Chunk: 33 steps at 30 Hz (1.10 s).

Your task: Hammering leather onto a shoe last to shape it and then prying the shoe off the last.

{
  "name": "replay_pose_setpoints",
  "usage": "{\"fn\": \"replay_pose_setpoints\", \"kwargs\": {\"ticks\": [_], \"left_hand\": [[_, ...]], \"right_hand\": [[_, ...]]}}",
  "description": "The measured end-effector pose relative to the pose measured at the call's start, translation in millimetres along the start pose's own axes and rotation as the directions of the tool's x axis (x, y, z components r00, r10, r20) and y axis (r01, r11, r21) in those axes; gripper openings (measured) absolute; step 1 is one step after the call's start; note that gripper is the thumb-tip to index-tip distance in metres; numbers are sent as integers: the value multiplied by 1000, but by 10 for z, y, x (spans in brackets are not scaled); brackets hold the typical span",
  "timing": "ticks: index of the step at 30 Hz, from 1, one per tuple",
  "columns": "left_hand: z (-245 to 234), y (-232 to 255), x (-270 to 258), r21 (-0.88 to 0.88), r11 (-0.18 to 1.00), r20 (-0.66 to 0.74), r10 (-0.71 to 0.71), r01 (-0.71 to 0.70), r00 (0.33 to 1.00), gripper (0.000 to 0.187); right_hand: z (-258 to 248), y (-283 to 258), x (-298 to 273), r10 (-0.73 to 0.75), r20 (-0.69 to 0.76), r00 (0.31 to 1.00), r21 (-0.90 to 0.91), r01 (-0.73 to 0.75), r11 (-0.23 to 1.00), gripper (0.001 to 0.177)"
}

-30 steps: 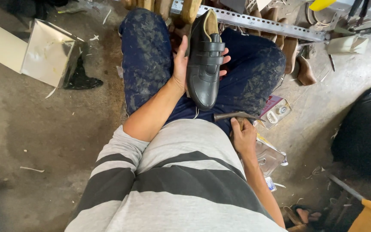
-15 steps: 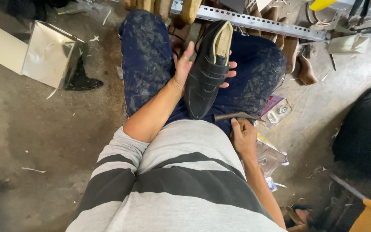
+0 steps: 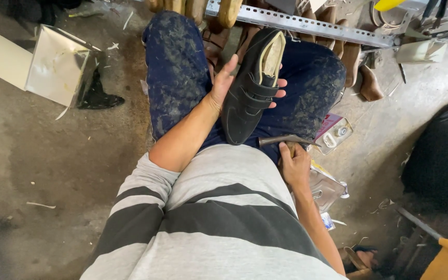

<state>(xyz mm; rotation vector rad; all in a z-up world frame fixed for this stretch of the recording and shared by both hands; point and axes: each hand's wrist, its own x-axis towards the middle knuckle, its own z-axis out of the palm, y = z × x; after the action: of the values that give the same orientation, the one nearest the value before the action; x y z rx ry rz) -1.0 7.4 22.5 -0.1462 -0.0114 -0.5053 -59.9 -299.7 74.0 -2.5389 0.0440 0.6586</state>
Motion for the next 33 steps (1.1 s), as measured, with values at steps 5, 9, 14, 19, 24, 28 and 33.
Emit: {"fn": "replay_pose_setpoints", "kwargs": {"ticks": [5, 9, 14, 19, 24, 28, 33], "left_hand": [[-128, -34, 22, -44, 999, 75, 5, -2, 997, 107], [-319, -84, 76, -69, 998, 256, 7, 11, 967, 90], [-802, -285, 26, -68, 990, 15, 128, -127, 992, 65], [-1131, -231, 54, -34, 987, -190, 148, -157, 971, 59], [-266, -93, 103, -155, 982, -97, 96, -111, 991, 75], [-204, -10, 121, -39, 971, -155, 227, -236, 961, 76], [-218, 11, 91, -125, 950, -134, 269, -285, 954, 72]], "right_hand": [[26, 131, 27, -32, -11, 999, 91, 33, 995, 46], [27, 176, 38, -78, -30, 996, 166, 82, 983, 45], [-14, 80, 22, -74, -18, 997, 165, 76, 983, 45], [-5, 70, 19, -55, -27, 998, 189, 59, 980, 43], [33, 215, 43, -71, -36, 997, 166, 76, 983, 46], [20, -18, -14, 55, -15, 998, 10, -55, 998, 50], [33, 17, -10, 8, -24, 1000, 37, -7, 999, 52]]}}
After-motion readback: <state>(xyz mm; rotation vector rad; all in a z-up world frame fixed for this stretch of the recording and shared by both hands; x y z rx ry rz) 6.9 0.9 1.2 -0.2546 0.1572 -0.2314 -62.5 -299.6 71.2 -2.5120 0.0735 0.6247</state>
